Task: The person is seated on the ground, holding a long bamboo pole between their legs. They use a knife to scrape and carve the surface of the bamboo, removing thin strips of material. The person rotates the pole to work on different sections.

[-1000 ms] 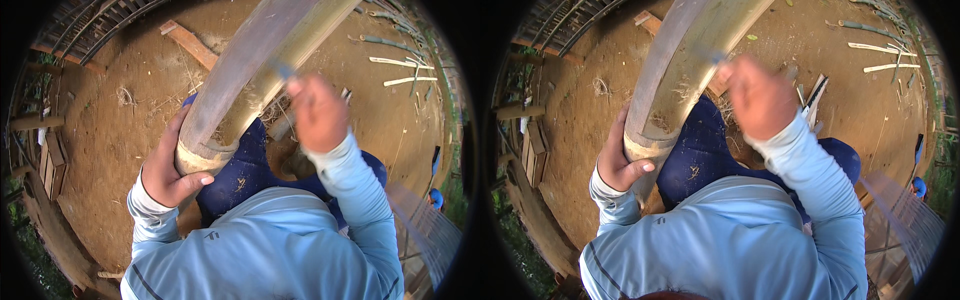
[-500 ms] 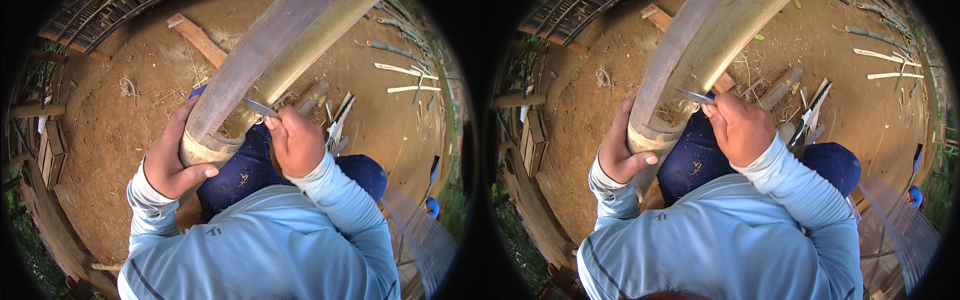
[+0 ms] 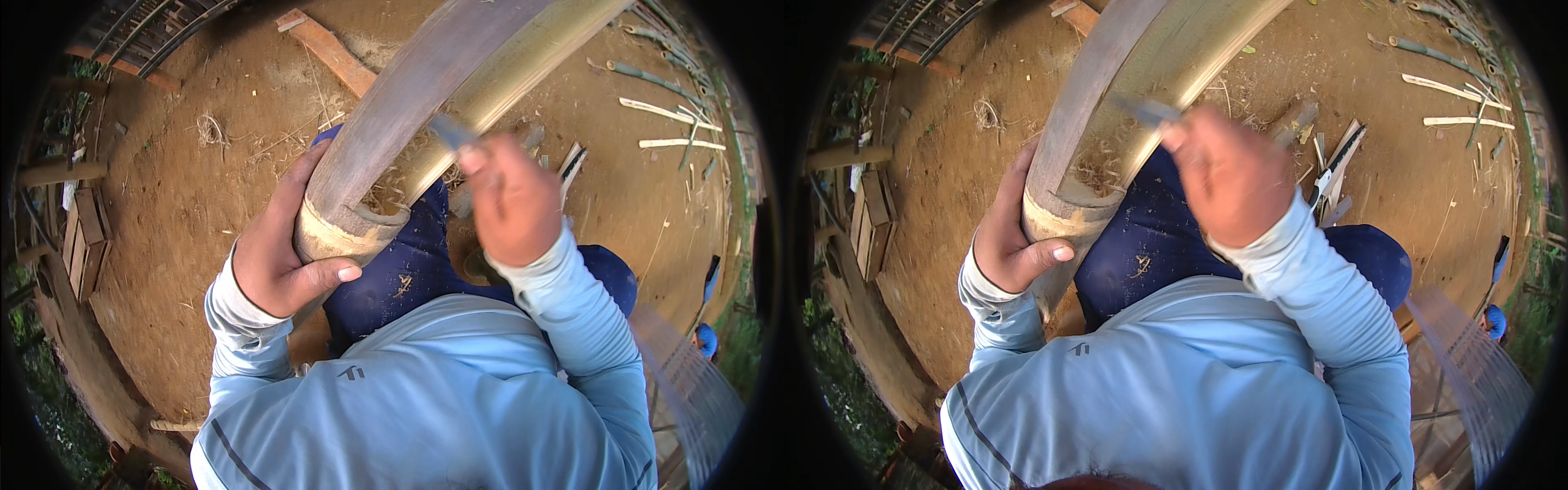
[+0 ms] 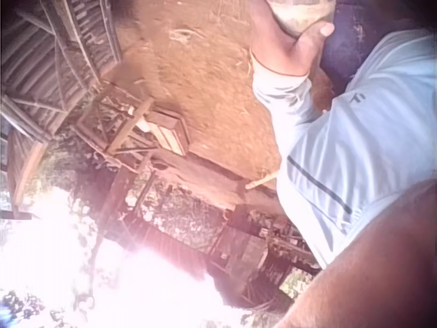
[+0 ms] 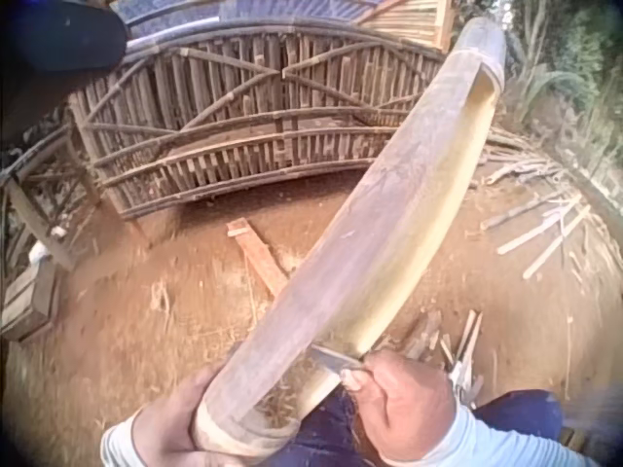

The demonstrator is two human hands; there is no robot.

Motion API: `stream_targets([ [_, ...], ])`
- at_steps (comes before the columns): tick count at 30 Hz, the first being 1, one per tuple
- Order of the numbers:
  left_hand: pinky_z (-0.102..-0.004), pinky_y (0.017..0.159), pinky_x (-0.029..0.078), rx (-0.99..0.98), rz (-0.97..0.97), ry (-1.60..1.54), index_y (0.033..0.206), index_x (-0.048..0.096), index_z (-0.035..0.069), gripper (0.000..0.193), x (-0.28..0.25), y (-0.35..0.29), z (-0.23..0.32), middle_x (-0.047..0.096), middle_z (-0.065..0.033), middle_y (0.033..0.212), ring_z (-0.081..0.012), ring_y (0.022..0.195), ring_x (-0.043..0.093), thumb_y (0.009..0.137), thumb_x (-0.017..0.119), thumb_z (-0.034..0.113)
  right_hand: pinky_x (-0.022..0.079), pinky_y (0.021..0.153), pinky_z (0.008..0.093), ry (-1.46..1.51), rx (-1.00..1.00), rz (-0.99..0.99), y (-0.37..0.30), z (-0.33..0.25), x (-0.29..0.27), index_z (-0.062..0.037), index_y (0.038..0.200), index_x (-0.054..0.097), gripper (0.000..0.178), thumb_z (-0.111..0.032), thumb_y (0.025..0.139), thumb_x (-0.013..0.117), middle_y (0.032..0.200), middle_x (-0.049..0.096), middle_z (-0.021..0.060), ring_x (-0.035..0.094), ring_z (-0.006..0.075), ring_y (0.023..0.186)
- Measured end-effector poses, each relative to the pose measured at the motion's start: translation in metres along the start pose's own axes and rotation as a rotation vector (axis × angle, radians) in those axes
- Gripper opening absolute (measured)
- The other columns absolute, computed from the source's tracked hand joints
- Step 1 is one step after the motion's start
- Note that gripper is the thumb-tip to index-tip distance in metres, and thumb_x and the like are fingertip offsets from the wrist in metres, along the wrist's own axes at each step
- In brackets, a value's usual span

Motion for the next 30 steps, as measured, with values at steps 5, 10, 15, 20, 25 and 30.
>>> stream_targets([
  [5,-0.0394,0.115,0.036,0.000,-0.007,-0.007,0.156,0.022,-0.012,0.112,-0.001,0.002,-0.001,0.048,-0.0275,0.149,-0.0333,0.140,0.049,0.081,0.085,0.043,0.047,0.052,0.0451,0.025,-0.170,-0.023,-0.022,-0.009,0.023,-0.0064,0.084,0.055,0.026,-0.024,0.100,0.066,0.066,0.057,0.0169,0.061,0.0384,0.060],
  [10,-0.0393,0.116,0.035,0.016,-0.022,-0.017,0.156,0.022,-0.012,0.111,0.000,0.003,0.001,0.046,-0.0277,0.150,-0.0333,0.141,0.048,0.081,0.085,0.041,0.048,0.054,0.0469,0.013,-0.031,-0.037,-0.015,-0.001,0.009,-0.0075,0.085,0.055,0.024,-0.024,0.099,0.066,0.069,0.059,0.0168,0.062,0.0389,0.062],
  [15,-0.0395,0.116,0.035,0.002,-0.025,0.006,0.156,0.022,-0.012,0.111,-0.002,0.002,0.001,0.046,-0.0276,0.151,-0.0334,0.142,0.047,0.081,0.085,0.041,0.047,0.054,0.0475,0.028,-0.055,-0.117,-0.025,-0.006,0.021,-0.0064,0.083,0.055,0.026,-0.024,0.100,0.066,0.070,0.059,0.0172,0.062,0.0386,0.062],
  [20,-0.0404,0.117,0.034,-0.003,-0.007,-0.015,0.156,0.023,-0.012,0.113,-0.001,0.002,-0.001,0.045,-0.0279,0.152,-0.0342,0.143,0.046,0.080,0.086,0.044,0.047,0.054,0.0464,0.063,-0.043,-0.128,-0.023,0.002,0.019,-0.0059,0.081,0.056,0.025,-0.021,0.098,0.067,0.068,0.058,0.0165,0.062,0.0377,0.061],
  [25,-0.0412,0.118,0.033,-0.027,-0.010,-0.010,0.156,0.023,-0.012,0.115,0.000,0.000,-0.003,0.043,-0.0280,0.154,-0.0351,0.144,0.044,0.078,0.086,0.046,0.046,0.054,0.0412,0.255,-0.003,-0.199,-0.053,0.028,0.029,-0.0044,0.087,0.058,0.021,-0.019,0.101,0.064,0.066,0.055,0.0143,0.059,0.0321,0.057],
  [30,-0.0411,0.118,0.033,-0.014,-0.016,-0.030,0.156,0.023,-0.011,0.116,-0.001,0.001,-0.005,0.043,-0.0271,0.154,-0.0348,0.144,0.044,0.078,0.086,0.047,0.050,0.060,0.0292,0.476,0.270,-0.049,-0.061,0.061,0.010,-0.0009,0.096,0.059,0.021,-0.019,0.106,0.055,0.081,0.066,0.0068,0.059,0.0114,0.064],
])
Point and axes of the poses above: each hand's wrist, its own y-axis towards the middle knuckle, its own x-axis out of the palm, z = x × y, the point moved 5 cm from there along y, towards the middle knuckle
